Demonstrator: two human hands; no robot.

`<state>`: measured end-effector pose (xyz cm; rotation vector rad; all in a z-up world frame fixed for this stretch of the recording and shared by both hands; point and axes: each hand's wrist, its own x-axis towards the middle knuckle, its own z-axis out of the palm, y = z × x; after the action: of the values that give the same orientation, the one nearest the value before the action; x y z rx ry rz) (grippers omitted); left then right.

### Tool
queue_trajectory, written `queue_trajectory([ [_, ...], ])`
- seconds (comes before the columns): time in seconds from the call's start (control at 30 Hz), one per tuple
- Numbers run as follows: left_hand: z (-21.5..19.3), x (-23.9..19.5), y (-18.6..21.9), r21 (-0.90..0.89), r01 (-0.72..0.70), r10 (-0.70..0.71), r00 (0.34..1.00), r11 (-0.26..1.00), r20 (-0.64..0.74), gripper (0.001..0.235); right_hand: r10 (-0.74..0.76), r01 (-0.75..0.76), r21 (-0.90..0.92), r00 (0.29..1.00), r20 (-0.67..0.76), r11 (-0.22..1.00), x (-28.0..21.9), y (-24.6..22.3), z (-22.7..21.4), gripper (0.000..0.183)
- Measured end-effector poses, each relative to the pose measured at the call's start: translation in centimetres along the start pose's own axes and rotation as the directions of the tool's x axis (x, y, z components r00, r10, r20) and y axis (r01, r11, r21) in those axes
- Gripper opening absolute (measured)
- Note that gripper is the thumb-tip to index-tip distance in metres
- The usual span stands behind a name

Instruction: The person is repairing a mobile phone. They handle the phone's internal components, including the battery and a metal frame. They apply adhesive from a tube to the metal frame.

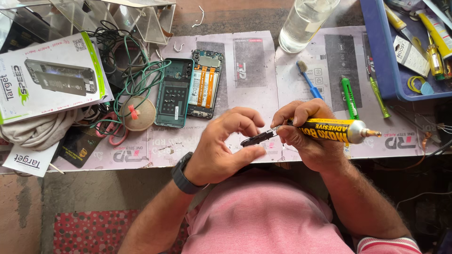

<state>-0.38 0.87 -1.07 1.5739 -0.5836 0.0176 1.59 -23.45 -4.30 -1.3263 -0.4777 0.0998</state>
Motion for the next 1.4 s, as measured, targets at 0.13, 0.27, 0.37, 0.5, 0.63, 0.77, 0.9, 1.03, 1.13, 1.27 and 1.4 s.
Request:
queue_trajectory([
  [0.13,0.3,0.2,-1.6,-0.589,0.41,-0.337,0.912,0.697,0.236,0.024,-0.013,0.013,-0.002,1.0,0.012,1.0,0.1,-0.3,0.3,0.029],
  [0.27,0.7,-0.2,-2.6,-0.744,0.567,-0.414,0.808,0.354,0.419,0.031,-0.006,0.005,0.008,0.999,0.037,1.0,0.3,-0.1,0.2,0.028],
  [0.37,0.7,-0.5,-3.0,-0.781,0.563,-0.372,0.81,0.27,0.455,0.031,-0.016,0.017,-0.004,0.998,0.062,1.0,0.6,0.2,0.1,0.027],
  [0.5,0.8,-0.7,-3.3,-0.788,0.535,-0.376,0.827,0.303,0.417,0.032,0.012,-0.017,0.068,0.998,0.068,0.998,0.6,0.5,0.1,0.026],
  [0.63,1.2,-0.8,-3.6,-0.745,0.522,-0.373,0.845,0.415,0.384,0.032,0.038,-0.041,0.057,0.997,0.06,0.998,0.7,0.7,0.0,0.027],
  [0.77,1.1,-0.8,-3.5,-0.716,0.54,-0.398,0.834,0.443,0.382,0.033,0.055,-0.057,0.041,0.998,0.035,0.998,0.5,0.4,0.0,0.029],
  [0.9,1.3,-1.0,-3.2,-0.649,0.522,-0.426,0.847,0.553,0.318,0.035,0.082,-0.082,-0.003,0.997,0.012,0.997,0.5,0.3,-0.1,0.029],
  [1.03,2.4,-1.4,-3.2,-0.571,0.355,-0.347,0.929,0.74,0.128,0.029,0.161,-0.162,-0.059,0.987,-0.019,0.985,0.6,0.1,-0.1,0.027],
  [1.13,2.4,-1.7,-3.6,-0.512,0.376,-0.387,0.918,0.772,0.091,0.018,0.194,-0.195,-0.033,0.981,-0.021,0.98,0.6,0.1,0.1,0.027],
  [1.27,2.0,-1.9,-3.9,-0.548,0.42,-0.422,0.897,0.723,0.131,0.014,0.208,-0.207,0.011,0.978,-0.019,0.978,0.5,-0.1,0.1,0.026],
  [1.4,1.8,-1.9,-4.1,-0.642,0.403,-0.441,0.891,0.652,0.112,0.013,0.206,-0.201,0.114,0.978,-0.031,0.973,0.2,-0.4,-0.1,0.026],
])
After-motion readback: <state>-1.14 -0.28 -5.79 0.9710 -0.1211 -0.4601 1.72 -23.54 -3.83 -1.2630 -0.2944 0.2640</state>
